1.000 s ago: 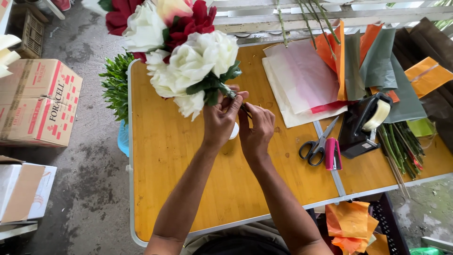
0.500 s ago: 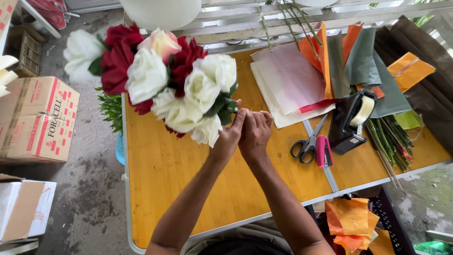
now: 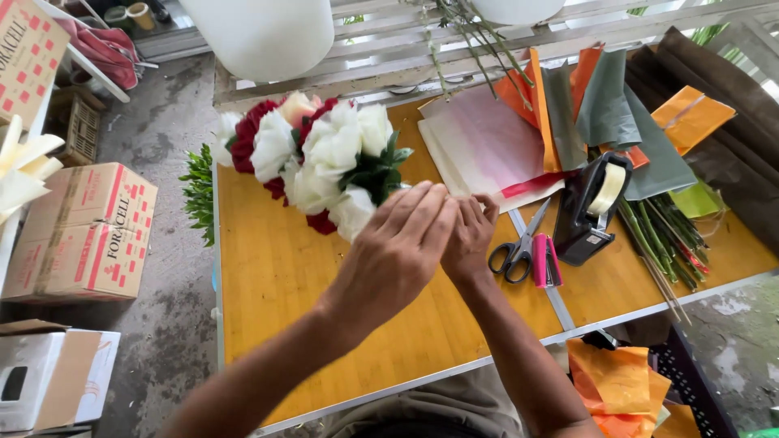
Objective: The person arranges red and white artificial roses into a bouquet, securing the stems with a rubber band. They then wrap the stems with floral tape and adjust the arrangement.
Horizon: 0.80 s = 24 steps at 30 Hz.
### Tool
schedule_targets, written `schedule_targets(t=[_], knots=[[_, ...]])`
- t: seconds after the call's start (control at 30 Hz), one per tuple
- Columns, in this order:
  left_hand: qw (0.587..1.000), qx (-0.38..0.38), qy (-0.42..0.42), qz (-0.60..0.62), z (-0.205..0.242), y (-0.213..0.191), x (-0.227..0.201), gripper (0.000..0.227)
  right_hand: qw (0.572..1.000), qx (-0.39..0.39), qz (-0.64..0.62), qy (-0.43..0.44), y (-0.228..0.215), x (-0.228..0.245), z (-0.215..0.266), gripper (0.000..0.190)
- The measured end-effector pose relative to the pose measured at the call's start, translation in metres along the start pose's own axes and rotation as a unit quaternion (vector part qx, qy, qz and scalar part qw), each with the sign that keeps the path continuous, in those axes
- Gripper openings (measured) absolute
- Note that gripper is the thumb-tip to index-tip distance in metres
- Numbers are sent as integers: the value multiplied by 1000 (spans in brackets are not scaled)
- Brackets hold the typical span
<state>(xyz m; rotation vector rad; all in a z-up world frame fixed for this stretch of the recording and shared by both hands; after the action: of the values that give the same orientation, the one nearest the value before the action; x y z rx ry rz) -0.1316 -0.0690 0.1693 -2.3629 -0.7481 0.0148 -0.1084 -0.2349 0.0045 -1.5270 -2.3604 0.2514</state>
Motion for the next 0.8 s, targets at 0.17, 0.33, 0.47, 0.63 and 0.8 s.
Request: schedule_targets(t=[0.17, 0.33, 0.47, 0.63, 0.8], knots=[[972, 178, 136, -68, -27, 17, 28, 8, 999, 32, 30, -9, -40, 21, -20, 11], [925, 338, 171, 19, -3, 69, 13, 18, 998, 56, 27, -7, -80, 13, -8, 11], [907, 384, 144, 96, 0, 96, -18, 13, 996, 83, 44, -1, -113, -9, 8, 13], [897, 388, 191, 94, -12, 125, -49, 17, 990, 124, 59, 16, -160, -25, 2, 12], [879, 410, 176, 170, -50, 115, -77, 26, 987, 133, 83, 32, -185, -49, 20, 14]])
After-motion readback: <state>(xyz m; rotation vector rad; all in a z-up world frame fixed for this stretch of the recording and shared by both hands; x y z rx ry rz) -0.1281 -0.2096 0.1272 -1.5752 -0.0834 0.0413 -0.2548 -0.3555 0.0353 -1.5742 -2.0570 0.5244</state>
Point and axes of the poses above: each hand's wrist, its own z-axis away from the middle knuckle, its own y-axis out of the palm, x = y × z, the point moved 1 cm from there along -z, towards the middle knuckle, and after that the axes turned 6 degrees about -z, right-handed, at the moved point
